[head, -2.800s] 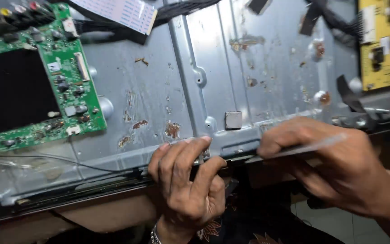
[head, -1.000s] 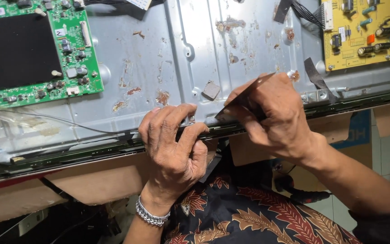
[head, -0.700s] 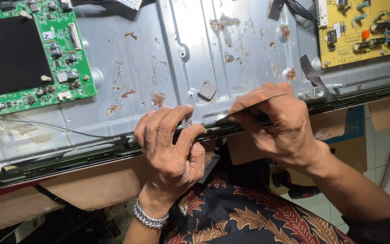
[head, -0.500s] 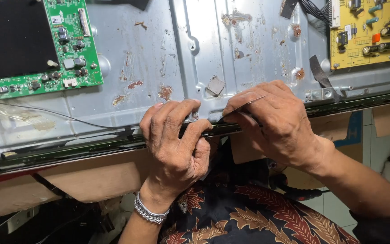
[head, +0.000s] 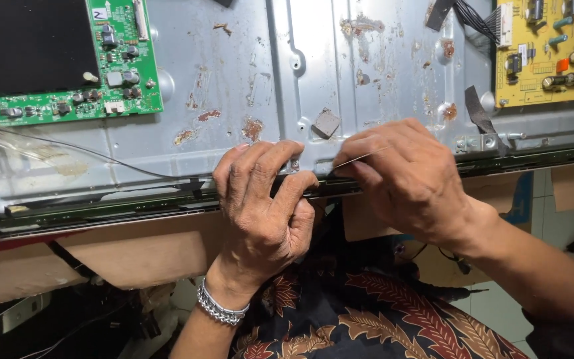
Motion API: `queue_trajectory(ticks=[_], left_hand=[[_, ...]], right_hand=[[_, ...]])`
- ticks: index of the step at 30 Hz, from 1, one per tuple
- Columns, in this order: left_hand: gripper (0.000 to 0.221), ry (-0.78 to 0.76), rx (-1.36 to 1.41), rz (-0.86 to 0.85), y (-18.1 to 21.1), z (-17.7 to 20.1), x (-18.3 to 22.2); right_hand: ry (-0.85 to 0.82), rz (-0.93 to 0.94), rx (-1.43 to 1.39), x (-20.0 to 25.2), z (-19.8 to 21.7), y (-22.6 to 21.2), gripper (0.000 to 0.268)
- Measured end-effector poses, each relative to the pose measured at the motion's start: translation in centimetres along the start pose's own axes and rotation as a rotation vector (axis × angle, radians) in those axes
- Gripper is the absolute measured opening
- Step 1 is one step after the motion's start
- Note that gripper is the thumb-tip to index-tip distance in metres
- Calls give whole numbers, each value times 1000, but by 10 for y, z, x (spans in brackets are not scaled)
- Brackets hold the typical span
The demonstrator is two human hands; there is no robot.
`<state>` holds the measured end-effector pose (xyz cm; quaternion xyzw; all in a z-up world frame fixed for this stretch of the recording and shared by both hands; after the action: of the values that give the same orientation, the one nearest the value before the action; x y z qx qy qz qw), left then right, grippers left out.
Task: Disconnecting ribbon cables and scraping adhesive residue from a metal television chassis using a scraper.
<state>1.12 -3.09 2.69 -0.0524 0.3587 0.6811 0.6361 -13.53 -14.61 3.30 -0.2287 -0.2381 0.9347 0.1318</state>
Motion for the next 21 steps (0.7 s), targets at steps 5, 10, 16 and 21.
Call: queue_trajectory(ticks=[5,10,16,21], left_hand=[[19,-13,6,-9,0,0,1],[18,-15,13,-21,2,-2,1],[19,-25,11,-24,3,0,0],[20,-22,-3,-24,1,3,0]], right_hand=[[-66,11,17,3,9,1,3],[-86,65,7,6,1,6,5],[-93,86,38,1,-5,5,4],[-44,52,-39,-6,3,1,6]])
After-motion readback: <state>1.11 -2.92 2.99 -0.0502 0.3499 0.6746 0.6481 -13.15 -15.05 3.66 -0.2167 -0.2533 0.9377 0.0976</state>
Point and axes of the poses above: each hand's wrist, its own x-axis away from the middle knuckle, its own z-axis out of the back of the hand, y = z × x, the point moved 4 cm from there along -x, towards the middle knuckle, and after that the axes turned 8 degrees about -x, right-handed, at the moved point
